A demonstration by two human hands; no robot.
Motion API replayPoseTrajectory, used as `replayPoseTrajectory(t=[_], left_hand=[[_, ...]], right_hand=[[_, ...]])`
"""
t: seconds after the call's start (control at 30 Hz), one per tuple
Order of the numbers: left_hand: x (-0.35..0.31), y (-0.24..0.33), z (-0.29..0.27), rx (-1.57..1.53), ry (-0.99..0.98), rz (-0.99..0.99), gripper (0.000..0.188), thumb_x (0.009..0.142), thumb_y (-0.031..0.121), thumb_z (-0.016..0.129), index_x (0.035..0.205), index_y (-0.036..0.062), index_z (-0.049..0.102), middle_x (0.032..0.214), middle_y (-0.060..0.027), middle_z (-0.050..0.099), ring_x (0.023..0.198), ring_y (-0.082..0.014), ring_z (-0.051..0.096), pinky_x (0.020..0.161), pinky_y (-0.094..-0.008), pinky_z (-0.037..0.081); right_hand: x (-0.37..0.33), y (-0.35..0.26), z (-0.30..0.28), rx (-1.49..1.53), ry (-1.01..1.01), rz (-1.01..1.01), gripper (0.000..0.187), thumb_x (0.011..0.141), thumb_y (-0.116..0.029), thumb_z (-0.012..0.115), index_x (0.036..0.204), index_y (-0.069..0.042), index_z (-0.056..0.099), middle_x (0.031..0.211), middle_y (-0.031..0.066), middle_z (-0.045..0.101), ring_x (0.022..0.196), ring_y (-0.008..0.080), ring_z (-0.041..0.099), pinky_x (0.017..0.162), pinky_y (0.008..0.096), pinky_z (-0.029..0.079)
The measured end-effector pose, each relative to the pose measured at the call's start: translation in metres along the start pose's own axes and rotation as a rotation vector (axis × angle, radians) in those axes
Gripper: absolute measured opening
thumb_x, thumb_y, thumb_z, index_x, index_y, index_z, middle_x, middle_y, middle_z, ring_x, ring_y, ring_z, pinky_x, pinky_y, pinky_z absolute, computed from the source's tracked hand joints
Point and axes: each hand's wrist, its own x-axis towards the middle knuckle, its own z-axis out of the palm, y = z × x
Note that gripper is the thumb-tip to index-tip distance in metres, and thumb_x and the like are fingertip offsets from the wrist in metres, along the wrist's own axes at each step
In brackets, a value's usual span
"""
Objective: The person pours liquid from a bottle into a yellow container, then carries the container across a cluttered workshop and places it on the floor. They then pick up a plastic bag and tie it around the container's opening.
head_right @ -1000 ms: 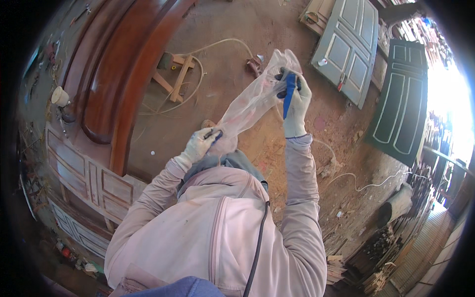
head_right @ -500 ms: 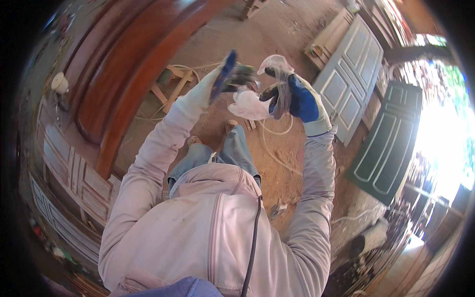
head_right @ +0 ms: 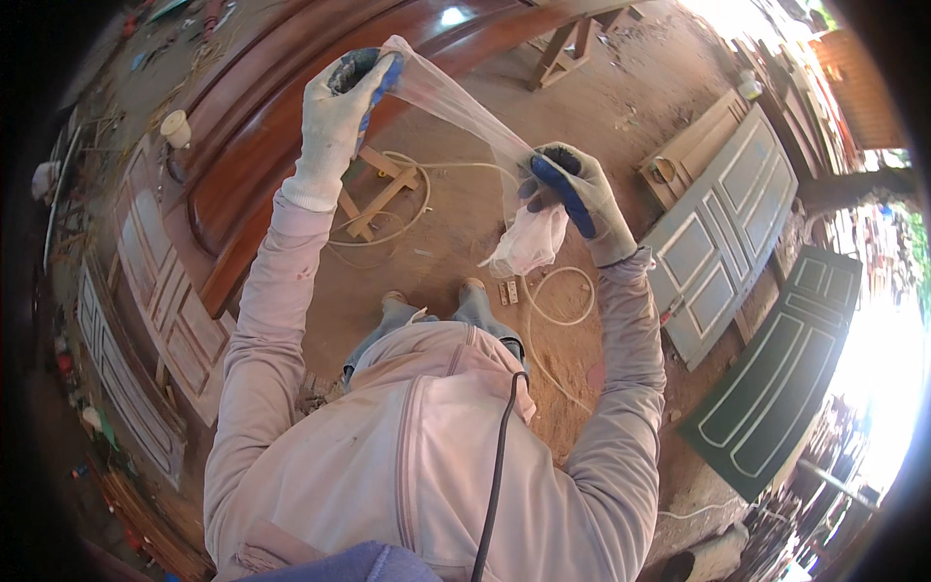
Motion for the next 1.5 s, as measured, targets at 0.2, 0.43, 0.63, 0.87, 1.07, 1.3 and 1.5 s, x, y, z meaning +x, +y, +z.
replayPoseTrajectory(t=[0.2, 0.43, 0.63, 0.87, 1.07, 1.3, 1.5], left_hand=[[-0.008, -0.012, -0.024, 0.173, 0.173, 0.072, 0.022, 0.094, 0.023, 0.069, 0.102, 0.0024, 0.071, 0.09, 0.0013, 0.07, 0.078, -0.0064, 0.059, 0.072, -0.0225, 0.05], [-0.03, 0.005, -0.036, -0.322, -0.023, -0.22, 0.026, 0.097, 0.018, 0.064, 0.117, 0.0026, 0.066, 0.107, -0.0012, 0.068, 0.093, -0.0083, 0.064, 0.084, -0.0251, 0.053], [-0.036, 0.01, -0.039, -0.179, -0.114, -0.208, 0.037, 0.093, 0.015, 0.068, 0.128, 0.0026, 0.062, 0.11, -0.0011, 0.068, 0.094, -0.0068, 0.062, 0.085, -0.023, 0.051], [-0.046, 0.011, -0.069, -0.073, 0.101, -0.137, 0.043, 0.089, 0.008, 0.071, 0.13, 0.0061, 0.062, 0.102, -0.0007, 0.068, 0.081, -0.0024, 0.059, 0.07, -0.0154, 0.048], [-0.057, 0.008, -0.064, -0.218, 0.208, -0.132, 0.045, 0.088, 0.007, 0.071, 0.132, 0.0079, 0.061, 0.098, 0.0018, 0.067, 0.072, 0.0014, 0.053, 0.056, -0.0134, 0.039], [-0.067, -0.014, -0.074, -0.185, 0.167, -0.14, 0.04, 0.094, 0.007, 0.064, 0.134, 0.0052, 0.059, 0.102, 0.0025, 0.067, 0.075, 0.0015, 0.055, 0.061, -0.0123, 0.042], [-0.081, -0.036, -0.076, -0.192, 0.226, -0.188, 0.035, 0.097, 0.006, 0.058, 0.132, 0.0046, 0.06, 0.113, -0.0011, 0.067, 0.089, -0.0045, 0.062, 0.076, -0.0201, 0.054]], right_hand=[[0.03, 0.014, 0.006, -0.443, 0.133, -0.405, 0.023, 0.09, -0.015, 0.07, 0.108, -0.001, 0.072, 0.098, 0.0063, 0.063, 0.094, 0.0136, 0.06, 0.082, 0.0259, 0.048], [0.039, -0.005, 0.04, -0.915, -0.014, -0.445, 0.061, 0.078, -0.022, 0.08, 0.133, -0.006, 0.058, 0.125, 0.0119, 0.058, 0.113, 0.0267, 0.06, 0.09, 0.0341, 0.052], [0.114, 0.019, 0.073, -0.23, -0.304, -0.526, 0.06, 0.088, -0.026, 0.075, 0.139, -0.003, 0.05, 0.133, 0.0094, 0.057, 0.118, 0.021, 0.058, 0.095, 0.0337, 0.05], [0.12, 0.015, 0.087, 0.147, -0.435, -0.294, 0.025, 0.095, -0.014, 0.067, 0.111, 0.002, 0.057, 0.11, 0.0092, 0.067, 0.097, 0.0147, 0.063, 0.09, 0.0302, 0.051], [0.116, 0.024, 0.098, 0.387, -0.466, -0.139, 0.033, 0.1, -0.02, 0.06, 0.123, -0.001, 0.049, 0.118, 0.0168, 0.066, 0.105, 0.0229, 0.064, 0.09, 0.0376, 0.053], [0.111, 0.044, 0.118, 0.001, -0.558, -0.128, 0.041, 0.089, -0.017, 0.075, 0.123, 0.002, 0.062, 0.104, 0.0044, 0.067, 0.09, 0.0085, 0.06, 0.081, 0.0232, 0.05], [0.105, 0.063, 0.106, -0.036, -0.506, -0.044, 0.026, 0.092, -0.018, 0.069, 0.11, 0.001, 0.066, 0.09, -0.0004, 0.067, 0.081, 0.0063, 0.06, 0.074, 0.0231, 0.049]])
